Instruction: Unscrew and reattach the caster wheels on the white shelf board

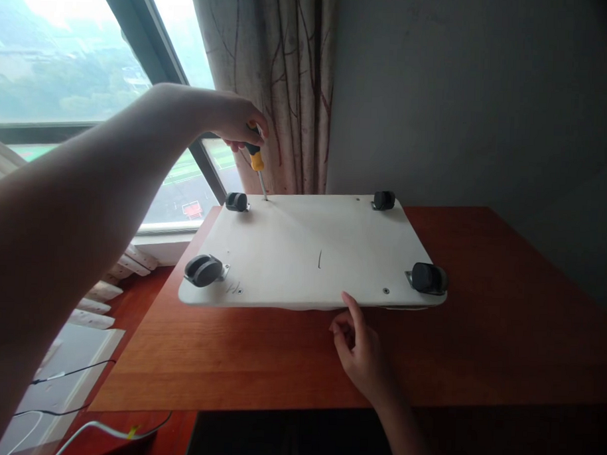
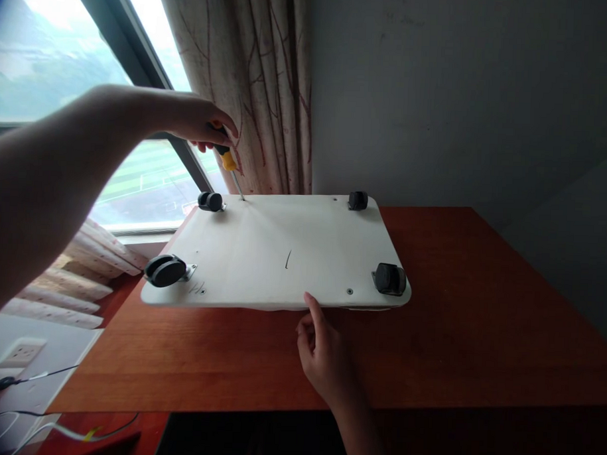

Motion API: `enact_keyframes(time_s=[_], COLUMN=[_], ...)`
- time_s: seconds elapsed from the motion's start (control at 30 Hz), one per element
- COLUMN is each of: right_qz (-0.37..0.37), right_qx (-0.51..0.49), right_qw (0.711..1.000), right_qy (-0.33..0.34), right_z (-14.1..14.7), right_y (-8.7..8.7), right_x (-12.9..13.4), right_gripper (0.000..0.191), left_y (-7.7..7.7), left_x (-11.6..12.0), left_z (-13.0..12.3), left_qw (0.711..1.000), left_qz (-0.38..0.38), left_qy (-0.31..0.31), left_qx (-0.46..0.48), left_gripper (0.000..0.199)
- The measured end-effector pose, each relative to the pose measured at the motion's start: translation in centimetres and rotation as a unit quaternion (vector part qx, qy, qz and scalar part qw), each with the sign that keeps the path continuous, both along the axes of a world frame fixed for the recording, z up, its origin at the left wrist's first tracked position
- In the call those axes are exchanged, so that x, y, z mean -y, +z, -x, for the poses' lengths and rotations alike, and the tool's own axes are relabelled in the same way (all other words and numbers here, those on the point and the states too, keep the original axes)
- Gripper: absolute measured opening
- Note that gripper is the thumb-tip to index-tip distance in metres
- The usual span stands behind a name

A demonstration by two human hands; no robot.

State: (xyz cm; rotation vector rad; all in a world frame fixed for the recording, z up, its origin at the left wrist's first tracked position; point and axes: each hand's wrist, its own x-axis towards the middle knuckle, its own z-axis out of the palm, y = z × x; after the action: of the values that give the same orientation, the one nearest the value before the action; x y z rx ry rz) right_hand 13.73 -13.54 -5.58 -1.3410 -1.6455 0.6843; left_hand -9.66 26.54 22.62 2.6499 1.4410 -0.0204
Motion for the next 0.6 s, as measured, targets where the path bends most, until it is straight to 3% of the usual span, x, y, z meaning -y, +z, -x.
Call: enact_keyframes(time_s=[0.17, 0.4, 0.6], right_qz=[-0.001, -0.009, -0.008], right_qx=[-0.003, -0.004, -0.011], right_qw=[1.000, 1.000, 1.000], right_qy=[-0.002, -0.002, -0.002], right_z=[0.0, 0.0, 0.0], right_y=[0.0, -0.1, -0.2], right_x=[-0.1, -0.2, -0.2], right_gripper=[0.068, 0.067, 0.067], left_y=[0.3, 1.1, 2.1], left_x=[-0.1, 3.0, 5.5], left_z=[-0.1, -1.3, 0.4], left_qw=[1.000, 0.995, 0.981], left_qz=[-0.008, -0.069, -0.189], left_qy=[-0.003, 0.044, 0.020], left_qx=[0.015, 0.054, -0.025], left_gripper=[0.069, 0.019, 0.038])
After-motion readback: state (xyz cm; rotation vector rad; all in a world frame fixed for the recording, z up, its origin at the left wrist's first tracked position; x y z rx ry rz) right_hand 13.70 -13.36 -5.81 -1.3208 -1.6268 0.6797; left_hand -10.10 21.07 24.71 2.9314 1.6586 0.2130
